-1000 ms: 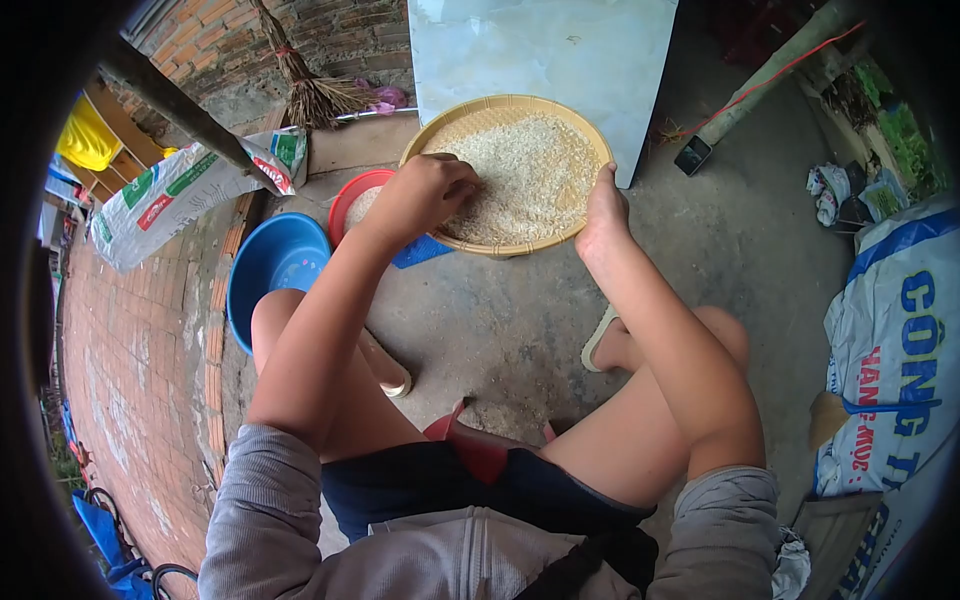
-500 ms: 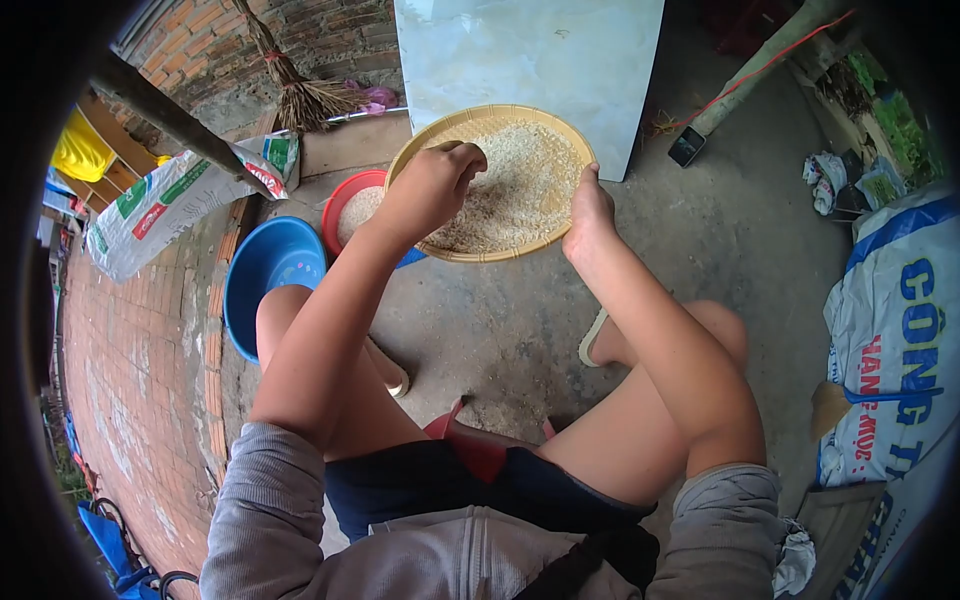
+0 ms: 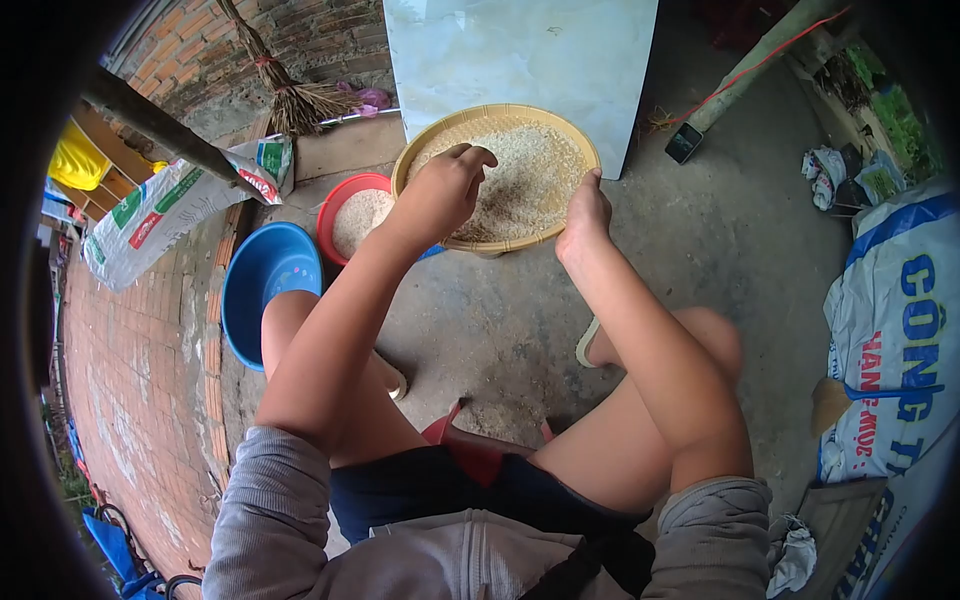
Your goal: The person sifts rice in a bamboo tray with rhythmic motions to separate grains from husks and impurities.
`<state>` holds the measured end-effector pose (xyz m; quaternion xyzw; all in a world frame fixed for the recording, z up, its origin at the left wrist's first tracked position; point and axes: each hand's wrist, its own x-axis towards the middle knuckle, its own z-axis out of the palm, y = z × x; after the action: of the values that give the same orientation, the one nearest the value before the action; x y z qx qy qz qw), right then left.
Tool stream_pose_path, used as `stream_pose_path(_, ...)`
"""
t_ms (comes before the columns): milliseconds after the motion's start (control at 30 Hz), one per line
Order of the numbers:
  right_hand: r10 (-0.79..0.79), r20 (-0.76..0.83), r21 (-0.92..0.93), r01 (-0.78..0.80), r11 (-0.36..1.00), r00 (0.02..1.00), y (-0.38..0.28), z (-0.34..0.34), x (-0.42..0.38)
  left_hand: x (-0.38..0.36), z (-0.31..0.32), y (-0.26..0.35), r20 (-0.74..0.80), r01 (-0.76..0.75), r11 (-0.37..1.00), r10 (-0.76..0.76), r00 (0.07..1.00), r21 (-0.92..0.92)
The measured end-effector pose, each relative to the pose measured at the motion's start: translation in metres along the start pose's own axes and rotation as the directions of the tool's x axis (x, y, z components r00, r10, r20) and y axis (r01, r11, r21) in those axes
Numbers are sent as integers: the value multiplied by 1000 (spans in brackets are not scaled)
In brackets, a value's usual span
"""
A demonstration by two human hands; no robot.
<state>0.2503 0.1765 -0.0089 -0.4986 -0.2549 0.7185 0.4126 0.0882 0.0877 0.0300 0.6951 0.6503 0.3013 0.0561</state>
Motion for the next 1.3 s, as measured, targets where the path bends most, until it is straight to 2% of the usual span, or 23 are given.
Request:
stream_pose_path(133, -41, -54, 3, 41, 999, 998, -5, 8, 0, 9, 8, 4, -41, -62, 995, 59, 997, -76)
stream_pose_path(367, -68, -101, 66, 75, 995, 993, -12, 9, 24, 31, 18, 4, -8, -58, 991, 57, 998, -117)
stream_pose_path(467, -77, -128, 86, 88, 992, 989, -19, -1, 38, 39, 21, -1, -55, -74, 973, 63, 996, -218)
stream_pose_path(700, -146, -247, 111, 178, 978, 958, -45, -37, 72, 53, 15, -28, -133, 73, 959, -113, 985, -274)
stream_pose_path(767, -173, -322, 103, 216, 971, 931, -56, -43, 73, 54, 12, -33, -47, 222, 940, -242, 969, -261)
stream_pose_path(900, -198, -344, 96, 244, 965, 918, -61, -58, 86, 50, 30, -54, -20, 272, 933, -284, 959, -235)
stream_pose_path(933, -195, -332, 105, 242, 965, 923, -64, -56, 83, 48, 36, -58, -29, 241, 952, -251, 968, -190)
stream_pose_path(1033, -175, -307, 142, 227, 963, 935, -65, -62, 88, 44, 47, -62, -4, 214, 955, -219, 976, -206)
stream_pose_path(1067, -171, -311, 145, 225, 964, 935, -65, -64, 90, 42, 49, -65, 78, 231, 962, -222, 972, -143)
stream_pose_path(1167, -124, -325, 145, 179, 973, 937, -68, -63, 88, 40, 52, -67, 185, 224, 970, -205, 961, -90)
stream_pose_path(1200, -127, -316, 139, 179, 974, 940, -68, -62, 87, 38, 56, -70, 189, 224, 970, -204, 961, -91)
stream_pose_path(1267, -131, -308, 133, 179, 975, 942, -67, -62, 84, 31, 67, -79, 320, 256, 964, -219, 922, -77)
stream_pose_path(1300, -139, -297, 143, 188, 972, 945, -66, -61, 82, 24, 72, -77, 321, 255, 964, -219, 922, -77)
